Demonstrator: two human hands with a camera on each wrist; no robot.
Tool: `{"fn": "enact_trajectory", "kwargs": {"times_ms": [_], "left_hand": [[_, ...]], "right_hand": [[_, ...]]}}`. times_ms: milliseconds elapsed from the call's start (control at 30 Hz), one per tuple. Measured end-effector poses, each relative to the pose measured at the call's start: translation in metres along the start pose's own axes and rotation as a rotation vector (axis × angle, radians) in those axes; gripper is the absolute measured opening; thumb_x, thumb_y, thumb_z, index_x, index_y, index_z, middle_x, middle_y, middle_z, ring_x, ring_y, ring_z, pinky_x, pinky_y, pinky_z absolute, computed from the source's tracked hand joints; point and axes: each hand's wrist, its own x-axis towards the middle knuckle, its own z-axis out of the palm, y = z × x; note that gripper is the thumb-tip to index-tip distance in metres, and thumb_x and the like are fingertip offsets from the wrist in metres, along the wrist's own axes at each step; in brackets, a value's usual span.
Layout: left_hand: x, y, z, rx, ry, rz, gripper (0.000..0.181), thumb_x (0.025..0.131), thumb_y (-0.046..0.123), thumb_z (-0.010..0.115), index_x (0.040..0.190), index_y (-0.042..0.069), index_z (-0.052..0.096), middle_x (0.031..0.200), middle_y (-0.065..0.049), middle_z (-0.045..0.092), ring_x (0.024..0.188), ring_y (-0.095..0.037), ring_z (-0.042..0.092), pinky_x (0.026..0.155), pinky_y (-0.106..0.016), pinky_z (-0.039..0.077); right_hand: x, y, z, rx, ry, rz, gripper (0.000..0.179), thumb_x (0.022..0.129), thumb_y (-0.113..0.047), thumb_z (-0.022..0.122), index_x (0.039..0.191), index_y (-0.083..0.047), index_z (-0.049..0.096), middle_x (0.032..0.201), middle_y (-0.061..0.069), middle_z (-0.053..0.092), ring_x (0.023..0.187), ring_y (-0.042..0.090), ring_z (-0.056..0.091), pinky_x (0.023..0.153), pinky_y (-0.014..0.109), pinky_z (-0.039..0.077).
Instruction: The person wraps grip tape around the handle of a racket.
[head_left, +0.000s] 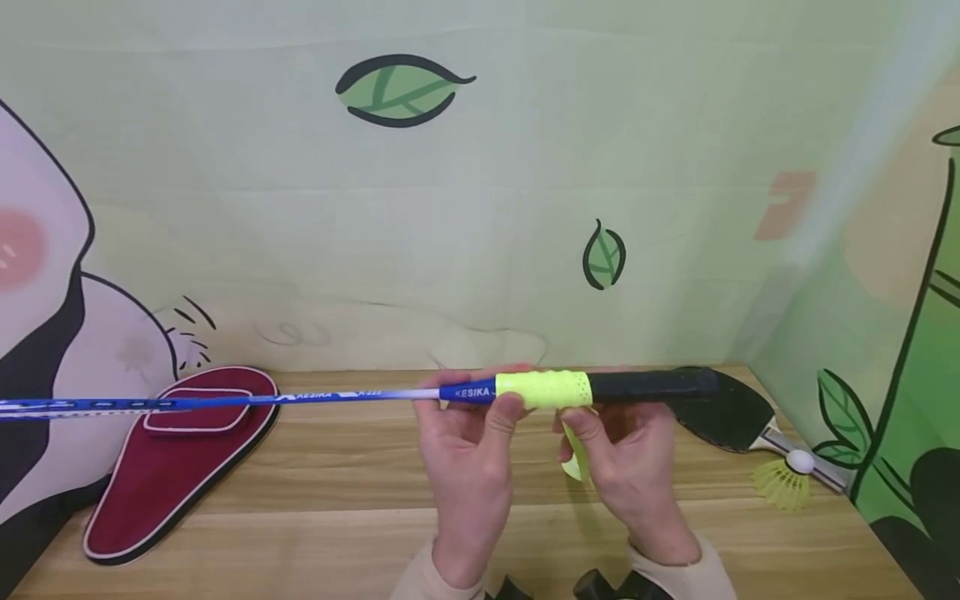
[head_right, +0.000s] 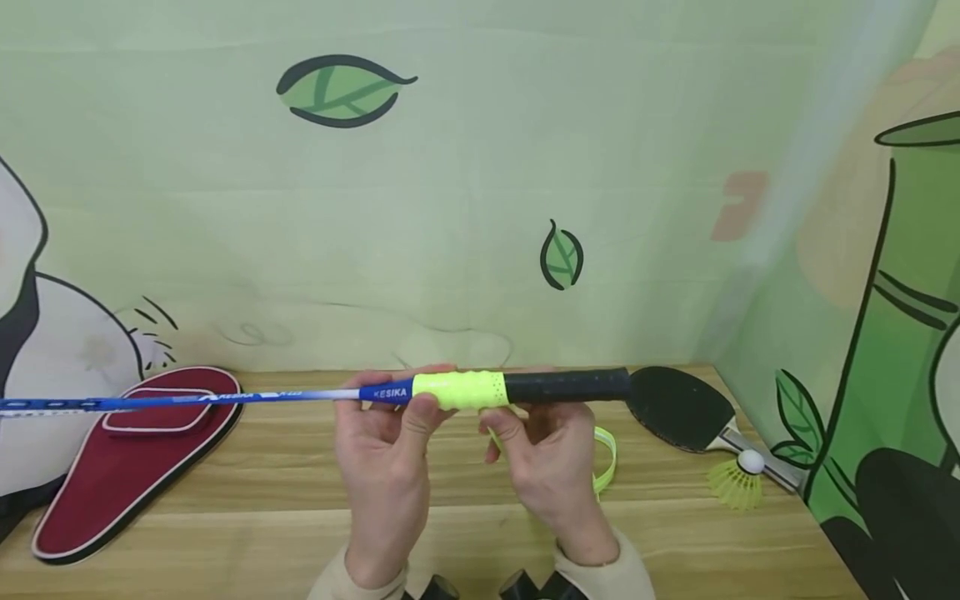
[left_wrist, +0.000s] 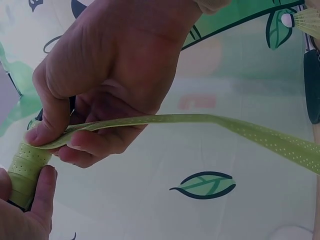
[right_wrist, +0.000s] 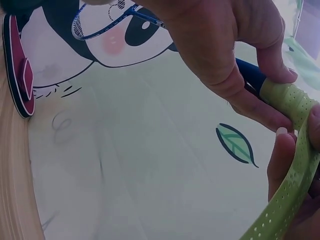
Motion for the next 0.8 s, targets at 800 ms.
{"fn": "enact_trajectory", "kwargs": {"times_ms": [800], "left_hand": [[0.001,0.0034,0.0017,-0.008,0.039,0.008,0.026,0.093,-0.004,0.06,0.109,0.001,0.039,0.091,-0.015,0.063,0.08,-0.025,0.068,0.068,-0.045,0.061]], "right_hand": [[0.0024,0.0034,-0.0021,-0.048,-0.001,-0.099,0.021,0.085,0.01,0.068,0.104,0.013,0.06,0.07,0.009,0.063,0.043,0.015,0.051,0.035,0.025,0.043]]}}
